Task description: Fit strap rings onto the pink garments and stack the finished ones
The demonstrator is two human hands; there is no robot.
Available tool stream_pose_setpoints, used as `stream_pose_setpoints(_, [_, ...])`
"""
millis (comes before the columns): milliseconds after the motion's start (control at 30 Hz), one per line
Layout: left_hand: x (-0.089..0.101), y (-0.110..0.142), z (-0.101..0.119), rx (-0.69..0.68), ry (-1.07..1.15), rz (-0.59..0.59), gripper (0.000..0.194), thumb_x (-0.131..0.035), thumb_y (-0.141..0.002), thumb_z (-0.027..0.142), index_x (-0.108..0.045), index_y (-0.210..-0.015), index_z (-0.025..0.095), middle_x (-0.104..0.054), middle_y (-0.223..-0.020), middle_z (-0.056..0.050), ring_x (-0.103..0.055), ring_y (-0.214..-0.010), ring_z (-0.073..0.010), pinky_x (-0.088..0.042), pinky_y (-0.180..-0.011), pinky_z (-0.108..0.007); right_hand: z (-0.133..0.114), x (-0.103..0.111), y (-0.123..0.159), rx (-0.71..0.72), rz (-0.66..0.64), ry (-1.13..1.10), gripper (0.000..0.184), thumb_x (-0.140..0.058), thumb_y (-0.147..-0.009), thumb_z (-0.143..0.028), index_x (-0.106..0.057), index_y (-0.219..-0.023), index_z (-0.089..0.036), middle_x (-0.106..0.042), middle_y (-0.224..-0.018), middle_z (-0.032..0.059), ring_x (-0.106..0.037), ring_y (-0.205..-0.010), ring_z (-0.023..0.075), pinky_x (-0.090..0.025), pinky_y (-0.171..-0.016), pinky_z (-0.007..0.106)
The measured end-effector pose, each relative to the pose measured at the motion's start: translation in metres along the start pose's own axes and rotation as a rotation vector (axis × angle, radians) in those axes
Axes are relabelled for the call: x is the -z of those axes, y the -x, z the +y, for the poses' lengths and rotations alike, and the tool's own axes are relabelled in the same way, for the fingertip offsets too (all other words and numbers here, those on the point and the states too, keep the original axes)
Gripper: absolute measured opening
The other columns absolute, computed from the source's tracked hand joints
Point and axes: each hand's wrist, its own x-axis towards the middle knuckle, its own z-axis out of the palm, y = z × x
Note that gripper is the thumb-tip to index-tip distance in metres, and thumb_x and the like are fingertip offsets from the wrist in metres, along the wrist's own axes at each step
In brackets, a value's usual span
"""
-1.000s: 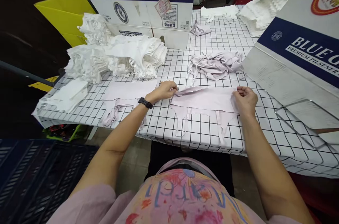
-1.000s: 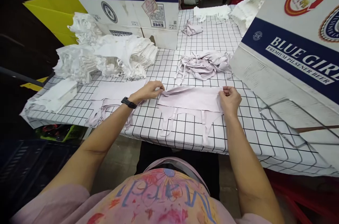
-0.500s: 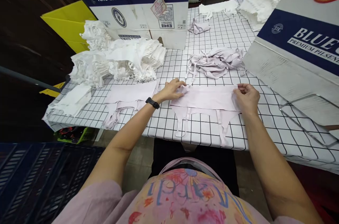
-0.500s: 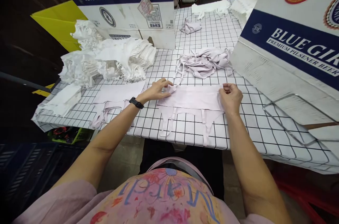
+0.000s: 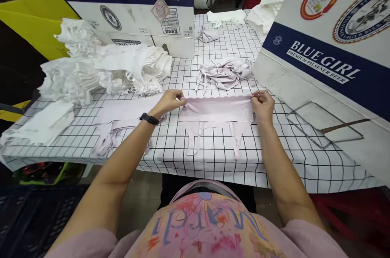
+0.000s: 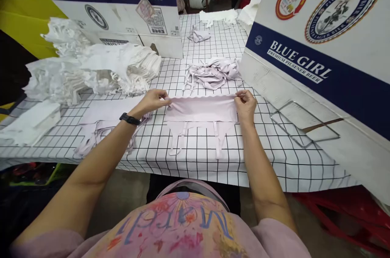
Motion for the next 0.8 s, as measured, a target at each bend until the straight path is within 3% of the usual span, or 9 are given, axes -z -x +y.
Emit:
stream_pose_setpoints(133, [0.018, 0.010, 0.010, -0.042, 0.302, 0.173, 0.020, -0.079, -0.067, 0.027, -0.061, -0.062, 0.018, -0.059, -0.061, 0.002, -0.053, -0.058, -0.0097, -0.042, -0.058, -0.026, -0.026, 0.011, -0.003, 0.084, 0.009, -0.061, 0.027, -0.061, -0.064, -0.016, -0.055, -0.090, -0.022, -0.061, -0.071, -0.0034, -0.052, -0.059, 0.0115, -0.042, -0.062, 0.025])
stream_pose_setpoints(267, [0.046, 0.012, 0.027, -0.194, 0.416, 0.361, 0.013, -0.075, -0.066, 0.016, -0.063, -0.068, 0.017, -0.063, -0.068, 0.001, -0.058, -0.066, -0.0098, -0.048, -0.062, -0.024, -0.076, 0.020, -0.017, 0.193, 0.013, -0.179, 0.036, -0.066, -0.061, -0.010, -0.054, -0.093, -0.021, -0.065, -0.071, -0.0018, -0.059, -0.064, 0.0129, -0.048, -0.072, 0.027])
stream_pose_setpoints(533, [0.102, 0.003, 0.064, -0.285, 0.337, 0.690, 0.026, -0.063, -0.067, -0.002, -0.065, -0.085, 0.018, -0.063, -0.064, 0.003, -0.061, -0.068, -0.0127, -0.048, -0.064, -0.025, -0.180, 0.013, -0.036, 0.553, 0.054, -0.142, 0.030, -0.058, -0.059, -0.003, -0.053, -0.081, -0.022, -0.059, -0.068, -0.0026, -0.057, -0.059, 0.0128, -0.043, -0.061, 0.028])
stream_pose_setpoints(667, [0.126, 0.007, 0.066, -0.290, 0.287, 0.785, 0.022, -0.064, -0.066, -0.001, -0.063, -0.079, 0.017, -0.064, -0.062, 0.003, -0.062, -0.065, -0.0133, -0.047, -0.063, -0.025, -0.206, 0.002, -0.032, 0.711, 0.014, -0.116, 0.030, -0.056, -0.058, -0.002, -0.052, -0.079, -0.023, -0.060, -0.081, -0.0009, -0.061, -0.065, 0.0123, -0.042, -0.061, 0.027])
stream_pose_setpoints(800, [0.146, 0.022, 0.062, -0.291, 0.218, 0.870, 0.021, -0.064, -0.068, -0.001, -0.061, -0.078, 0.017, -0.058, -0.058, 0.006, -0.059, -0.062, -0.0110, -0.046, -0.066, -0.025, -0.222, -0.010, -0.023, 0.840, -0.023, -0.113, 0.022, -0.055, -0.062, -0.004, -0.065, -0.075, -0.019, -0.062, -0.074, -0.0001, -0.057, -0.061, 0.0115, -0.040, -0.060, 0.029])
